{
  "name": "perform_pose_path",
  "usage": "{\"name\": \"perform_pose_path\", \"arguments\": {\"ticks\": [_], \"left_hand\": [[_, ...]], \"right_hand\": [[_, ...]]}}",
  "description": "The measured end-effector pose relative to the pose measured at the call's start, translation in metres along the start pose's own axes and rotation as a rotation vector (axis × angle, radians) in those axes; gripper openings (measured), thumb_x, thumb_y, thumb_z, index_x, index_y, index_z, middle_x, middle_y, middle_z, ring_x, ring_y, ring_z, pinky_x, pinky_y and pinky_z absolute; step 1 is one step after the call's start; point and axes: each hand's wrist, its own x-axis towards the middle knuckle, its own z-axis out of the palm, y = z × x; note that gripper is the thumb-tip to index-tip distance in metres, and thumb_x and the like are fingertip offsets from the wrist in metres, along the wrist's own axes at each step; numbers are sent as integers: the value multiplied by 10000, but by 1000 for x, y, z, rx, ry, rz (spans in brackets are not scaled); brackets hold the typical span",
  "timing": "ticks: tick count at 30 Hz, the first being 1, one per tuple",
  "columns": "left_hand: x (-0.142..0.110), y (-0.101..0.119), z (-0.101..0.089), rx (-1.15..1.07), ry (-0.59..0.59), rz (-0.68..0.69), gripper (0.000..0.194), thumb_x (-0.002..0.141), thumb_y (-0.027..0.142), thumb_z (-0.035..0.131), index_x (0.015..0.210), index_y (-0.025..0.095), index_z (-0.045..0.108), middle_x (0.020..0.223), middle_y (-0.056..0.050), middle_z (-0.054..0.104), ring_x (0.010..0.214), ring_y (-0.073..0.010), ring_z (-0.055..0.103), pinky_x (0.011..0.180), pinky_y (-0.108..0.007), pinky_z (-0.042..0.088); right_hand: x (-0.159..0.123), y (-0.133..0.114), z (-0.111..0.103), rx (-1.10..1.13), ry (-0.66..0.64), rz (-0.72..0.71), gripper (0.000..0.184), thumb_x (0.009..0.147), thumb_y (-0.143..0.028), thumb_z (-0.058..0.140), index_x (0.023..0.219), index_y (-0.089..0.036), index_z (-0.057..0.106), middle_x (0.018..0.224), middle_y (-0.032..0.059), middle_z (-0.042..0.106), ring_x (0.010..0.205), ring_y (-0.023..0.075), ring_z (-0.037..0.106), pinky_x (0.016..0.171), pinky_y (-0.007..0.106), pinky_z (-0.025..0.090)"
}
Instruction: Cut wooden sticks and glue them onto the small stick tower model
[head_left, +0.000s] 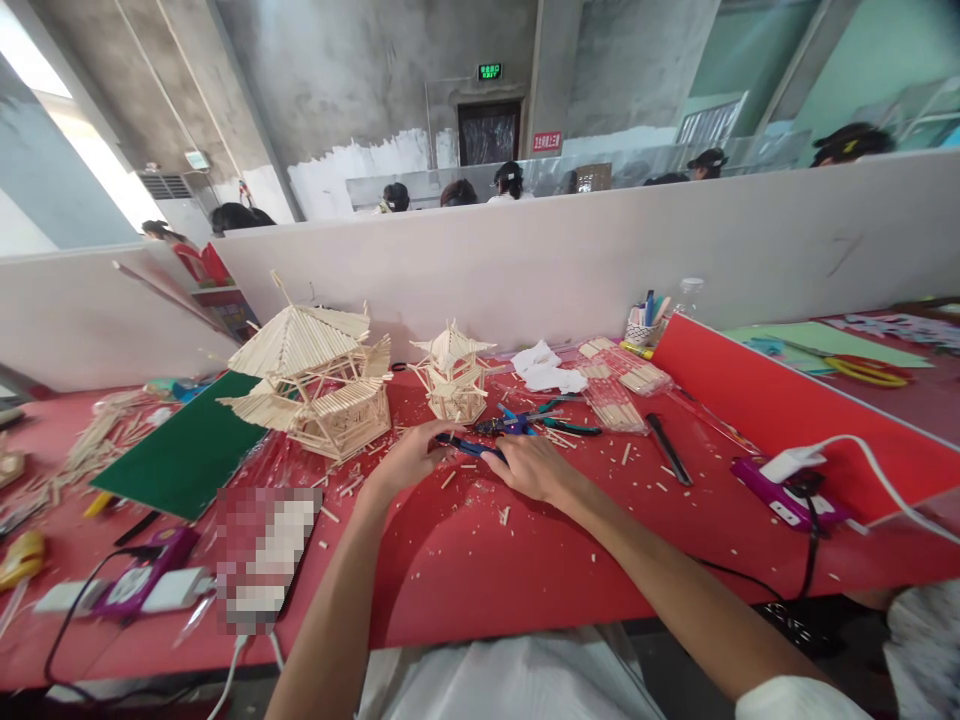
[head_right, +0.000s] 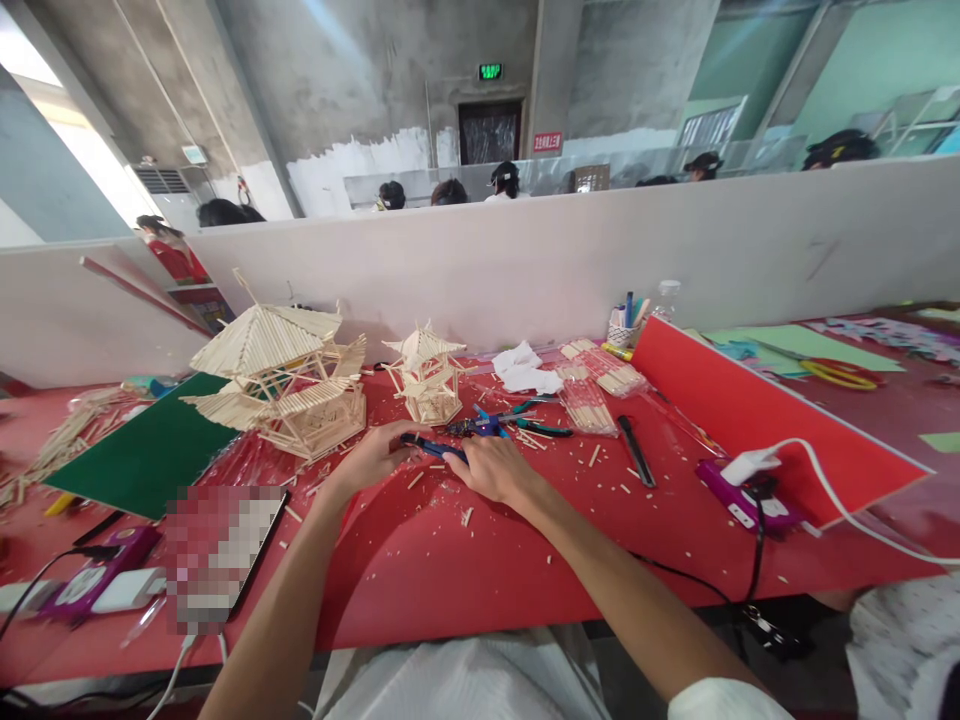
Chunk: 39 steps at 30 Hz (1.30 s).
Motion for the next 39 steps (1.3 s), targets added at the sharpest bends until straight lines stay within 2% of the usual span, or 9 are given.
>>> {"name": "perform_pose_path", "arguments": {"ticks": [9, 13, 17, 19, 23, 27, 30, 35, 39], "left_hand": [[-1, 1, -2, -92, 0, -2, 382, 854, 199, 608, 1229, 177, 679, 1238, -107, 703, 1042, -226, 687, 923, -325, 546], [-3, 1, -6, -128, -1, -72, 390, 880, 225, 573, 1254, 164, 666, 1184, -111, 720, 896, -200, 708, 844, -310, 557], [-3, -8, -8, 76, -27, -40, 345, 895, 174, 534, 1199, 188, 697, 1157, -98, 730, 987, -210, 687, 925, -315, 514], [-2, -13, -5, 211, -90, -41, 343, 891, 137, 522, 1169, 207, 710, 1169, -90, 730, 1052, -221, 673, 942, -308, 496], [0, -20, 4, 376, -204, -91, 366, 888, 89, 503, 1140, 231, 727, 1167, -83, 740, 1103, -237, 672, 935, -291, 481], [2, -16, 9, 421, -277, -100, 370, 886, 80, 515, 1130, 244, 740, 1169, -81, 743, 1096, -251, 676, 924, -300, 476], [2, -14, 10, 391, -265, -90, 375, 871, 75, 539, 1132, 250, 743, 1175, -84, 741, 1095, -257, 678, 935, -311, 480], [1, -17, 10, 377, -247, -84, 383, 867, 70, 548, 1160, 240, 728, 1185, -84, 735, 1114, -255, 674, 953, -312, 481], [1, -14, 7, 406, -240, -113, 423, 849, 96, 606, 1245, 228, 669, 1282, -88, 692, 1149, -257, 655, 958, -315, 472]], "right_hand": [[-1, 5, -6, -36, 21, 2, 610, 1054, -528, 267, 956, -144, 732, 952, 179, 765, 888, 315, 727, 745, 338, 458], [-4, 25, -16, -33, -14, 10, 622, 1031, -590, 302, 937, -149, 730, 934, 186, 759, 898, 324, 717, 771, 353, 456], [-7, 57, -25, 68, -52, -7, 579, 1010, -626, 344, 897, -194, 713, 929, 136, 760, 899, 302, 709, 747, 333, 445], [-7, 73, -27, 123, -20, 64, 549, 989, -655, 371, 990, -211, 693, 990, 122, 758, 915, 293, 699, 734, 327, 445], [-6, 101, -21, 105, 78, 277, 570, 945, -681, 447, 1179, -189, 616, 1147, 161, 715, 1018, 324, 666, 767, 351, 459], [-4, 121, -11, 11, 66, 410, 613, 946, -669, 458, 1223, -139, 593, 1217, 218, 669, 1107, 353, 630, 849, 401, 466], [-2, 133, -4, -30, 64, 455, 633, 953, -657, 454, 1215, -99, 597, 1195, 254, 663, 1130, 370, 616, 887, 428, 462], [1, 147, 1, -51, 196, 543, 661, 952, -642, 465, 1263, -68, 565, 1266, 278, 615, 1240, 391, 539, 1003, 467, 410], [3, 155, 9, -51, 160, 650, 695, 937, -633, 496, 1289, -36, 551, 1328, 310, 558, 1283, 432, 490, 1002, 523, 402]]}}
